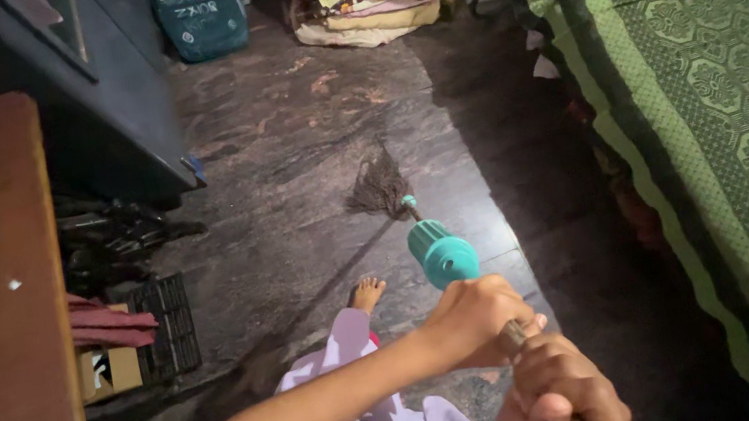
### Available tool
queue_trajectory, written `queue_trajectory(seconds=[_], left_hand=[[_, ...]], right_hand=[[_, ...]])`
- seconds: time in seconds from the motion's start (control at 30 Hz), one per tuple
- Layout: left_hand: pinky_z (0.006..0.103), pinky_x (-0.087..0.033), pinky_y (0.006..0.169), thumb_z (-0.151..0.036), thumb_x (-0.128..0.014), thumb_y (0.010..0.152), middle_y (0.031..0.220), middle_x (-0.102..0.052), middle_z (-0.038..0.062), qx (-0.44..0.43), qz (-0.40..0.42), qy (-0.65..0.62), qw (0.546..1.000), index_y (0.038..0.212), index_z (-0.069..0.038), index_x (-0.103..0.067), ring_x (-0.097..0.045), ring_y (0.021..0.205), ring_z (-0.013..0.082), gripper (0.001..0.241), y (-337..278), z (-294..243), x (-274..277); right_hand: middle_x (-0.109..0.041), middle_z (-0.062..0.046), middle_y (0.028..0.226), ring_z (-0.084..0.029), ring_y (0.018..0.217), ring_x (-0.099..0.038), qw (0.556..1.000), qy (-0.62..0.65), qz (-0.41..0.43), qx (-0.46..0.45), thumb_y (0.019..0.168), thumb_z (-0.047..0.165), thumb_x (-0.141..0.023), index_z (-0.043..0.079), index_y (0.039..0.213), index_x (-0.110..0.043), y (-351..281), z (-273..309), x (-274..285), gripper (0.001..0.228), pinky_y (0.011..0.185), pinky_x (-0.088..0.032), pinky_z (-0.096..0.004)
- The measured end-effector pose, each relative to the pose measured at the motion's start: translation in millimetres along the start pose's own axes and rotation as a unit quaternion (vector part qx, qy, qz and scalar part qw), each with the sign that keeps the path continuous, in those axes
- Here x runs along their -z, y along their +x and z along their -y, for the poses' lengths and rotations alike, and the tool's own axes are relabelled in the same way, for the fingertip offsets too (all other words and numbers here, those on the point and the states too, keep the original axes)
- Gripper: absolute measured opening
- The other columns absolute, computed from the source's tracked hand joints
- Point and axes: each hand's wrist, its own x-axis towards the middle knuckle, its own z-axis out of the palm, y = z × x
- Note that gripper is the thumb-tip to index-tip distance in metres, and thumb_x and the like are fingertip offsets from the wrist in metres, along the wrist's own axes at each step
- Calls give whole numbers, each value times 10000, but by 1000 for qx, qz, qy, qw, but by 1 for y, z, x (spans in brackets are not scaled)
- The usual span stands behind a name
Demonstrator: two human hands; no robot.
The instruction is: The person mops a tiled floor in a bedroom using a teal spray mop. They move the mop back and forth across the floor, cleaning around furniture and a bed.
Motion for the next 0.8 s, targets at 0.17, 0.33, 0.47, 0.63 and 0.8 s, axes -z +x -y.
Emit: queue_trajectory(seconds=[0.17,0.33,0.47,0.63,0.8], left_hand=[[430,-533,669,-297,-668,959,771,-686,68,-19,-23,18,999,705,-150,-687,-686,852,286,294,38,52,5],[423,-539,694,-283,-666,979,765,-673,57,-28,-58,31,997,662,-134,-629,-685,858,276,352,102,122,23],[423,-533,667,-271,-656,956,757,-675,52,-37,-67,19,997,672,-142,-648,-679,855,279,312,165,176,44],[431,-523,635,-272,-640,963,761,-662,57,-15,-57,6,998,667,-139,-656,-668,856,279,324,237,248,63],[435,-533,656,-272,-651,924,773,-652,57,12,-61,25,998,681,-129,-662,-662,861,288,282,278,315,62]], right_hand=[[-512,-48,647,-138,539,-464,999,8,13,-37,1096,248,-623,33,770,-446,26,-40,-13,429,633,-451,-327],[-481,-50,580,-140,501,-441,999,11,-40,32,1038,201,-618,43,668,-389,79,-133,-48,463,573,-420,-293],[-503,-73,594,-162,541,-477,999,-19,-11,36,1058,242,-575,24,685,-371,126,-202,-62,478,608,-461,-311],[-505,-84,622,-178,578,-492,999,-34,-3,20,1085,217,-558,20,681,-385,176,-280,-79,482,666,-496,-349],[-546,-95,669,-206,614,-546,995,-96,22,-1,1066,153,-541,-7,707,-459,193,-346,-86,402,650,-496,-331]])
